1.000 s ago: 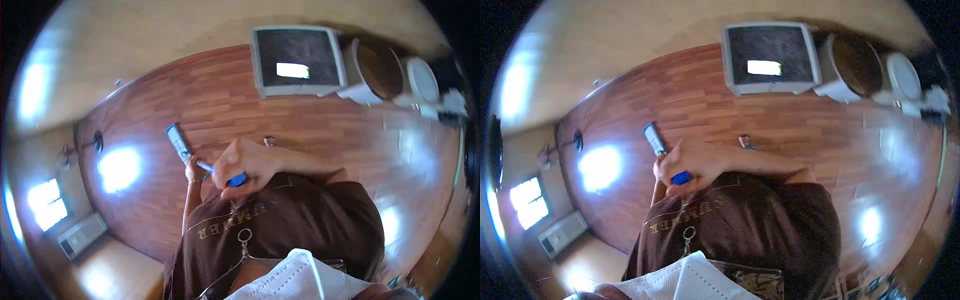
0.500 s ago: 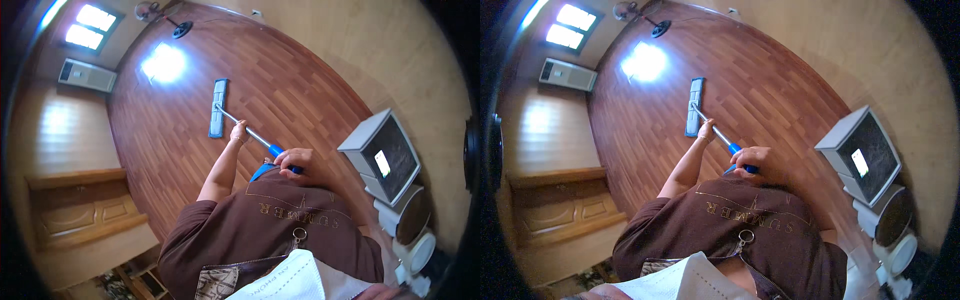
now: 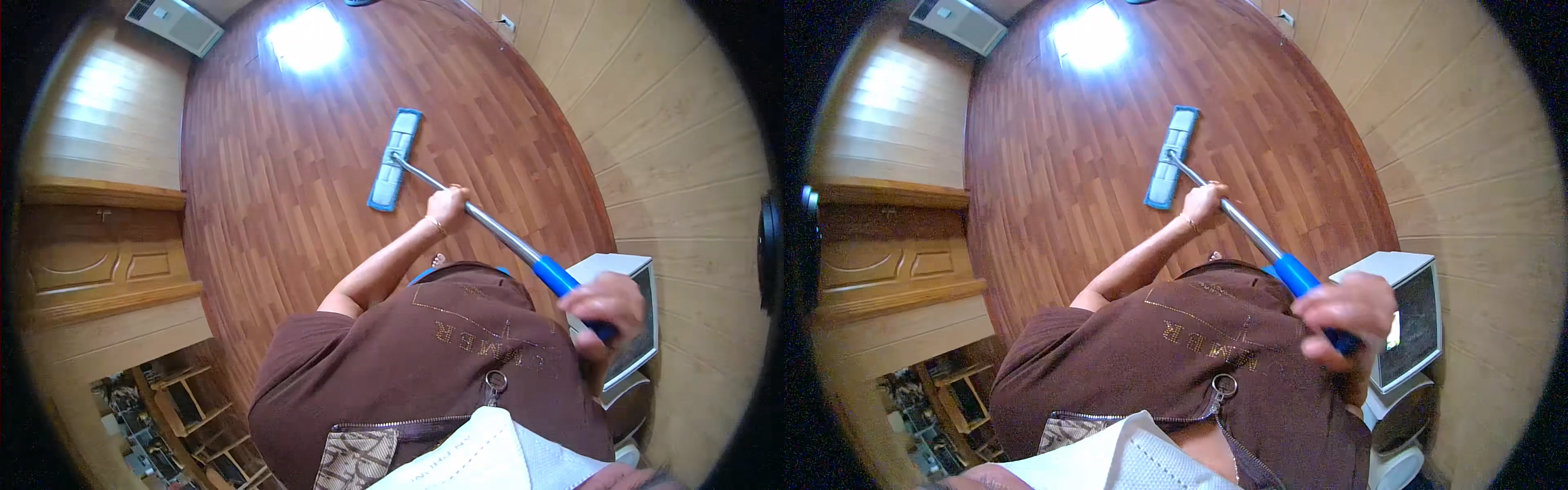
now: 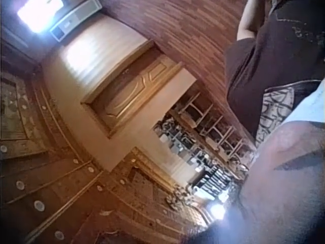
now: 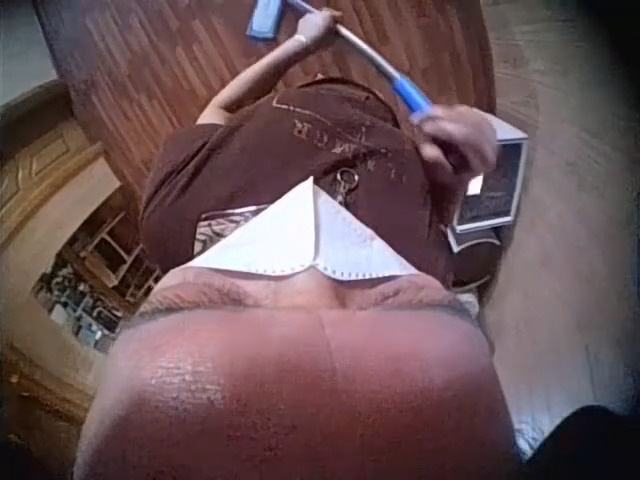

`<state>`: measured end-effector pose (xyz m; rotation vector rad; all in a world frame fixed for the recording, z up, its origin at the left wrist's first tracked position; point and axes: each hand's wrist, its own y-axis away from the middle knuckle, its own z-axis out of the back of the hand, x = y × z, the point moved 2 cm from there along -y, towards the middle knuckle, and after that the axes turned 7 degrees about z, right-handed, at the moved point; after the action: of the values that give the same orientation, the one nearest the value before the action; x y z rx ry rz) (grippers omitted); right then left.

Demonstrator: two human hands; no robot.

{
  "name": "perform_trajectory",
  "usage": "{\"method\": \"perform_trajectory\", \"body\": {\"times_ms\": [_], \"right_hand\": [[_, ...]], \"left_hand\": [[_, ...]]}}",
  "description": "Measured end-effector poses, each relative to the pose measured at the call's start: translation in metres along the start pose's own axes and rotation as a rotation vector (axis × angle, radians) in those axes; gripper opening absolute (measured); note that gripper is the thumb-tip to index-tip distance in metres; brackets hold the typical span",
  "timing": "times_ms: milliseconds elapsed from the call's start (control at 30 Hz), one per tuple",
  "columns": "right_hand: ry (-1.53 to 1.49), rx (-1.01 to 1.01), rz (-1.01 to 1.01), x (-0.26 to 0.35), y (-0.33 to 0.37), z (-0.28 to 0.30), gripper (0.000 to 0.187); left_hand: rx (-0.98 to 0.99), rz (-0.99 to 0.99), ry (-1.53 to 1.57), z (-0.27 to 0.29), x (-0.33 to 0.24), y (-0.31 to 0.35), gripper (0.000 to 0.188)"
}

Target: The person is mopping a wood laminate floor in a large room.

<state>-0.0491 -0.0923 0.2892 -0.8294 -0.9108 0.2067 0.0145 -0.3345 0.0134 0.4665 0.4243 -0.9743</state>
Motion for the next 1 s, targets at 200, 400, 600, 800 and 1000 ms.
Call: {"method": "perform_trajectory", "body": {"times_ms": [200,400,600,800,1000], "right_hand": [[0.008,0.169,0.345,-0.051,-0.081,-0.007,0.040],[-0.070,0.030,0.470,-0.079,-0.080,-0.018,0.039],[-0.136,0.042,0.437,-0.099,-0.095,-0.041,0.035],[-0.442,0.416,0.231,-0.126,-0.129,-0.093,0.025],[-0.499,0.584,0.168,-0.130,-0.157,-0.140,0.022]], "left_hand": [[-0.016,-0.110,0.132,0.061,0.007,-0.031,0.020],[-0.094,-0.046,0.073,0.044,0.033,-0.036,0.014],[-0.206,0.087,0.148,0.068,0.043,-0.043,0.020],[-0.337,0.210,0.128,0.084,0.128,-0.061,0.027],[-0.439,0.388,0.398,0.086,0.204,-0.064,0.013]]}}
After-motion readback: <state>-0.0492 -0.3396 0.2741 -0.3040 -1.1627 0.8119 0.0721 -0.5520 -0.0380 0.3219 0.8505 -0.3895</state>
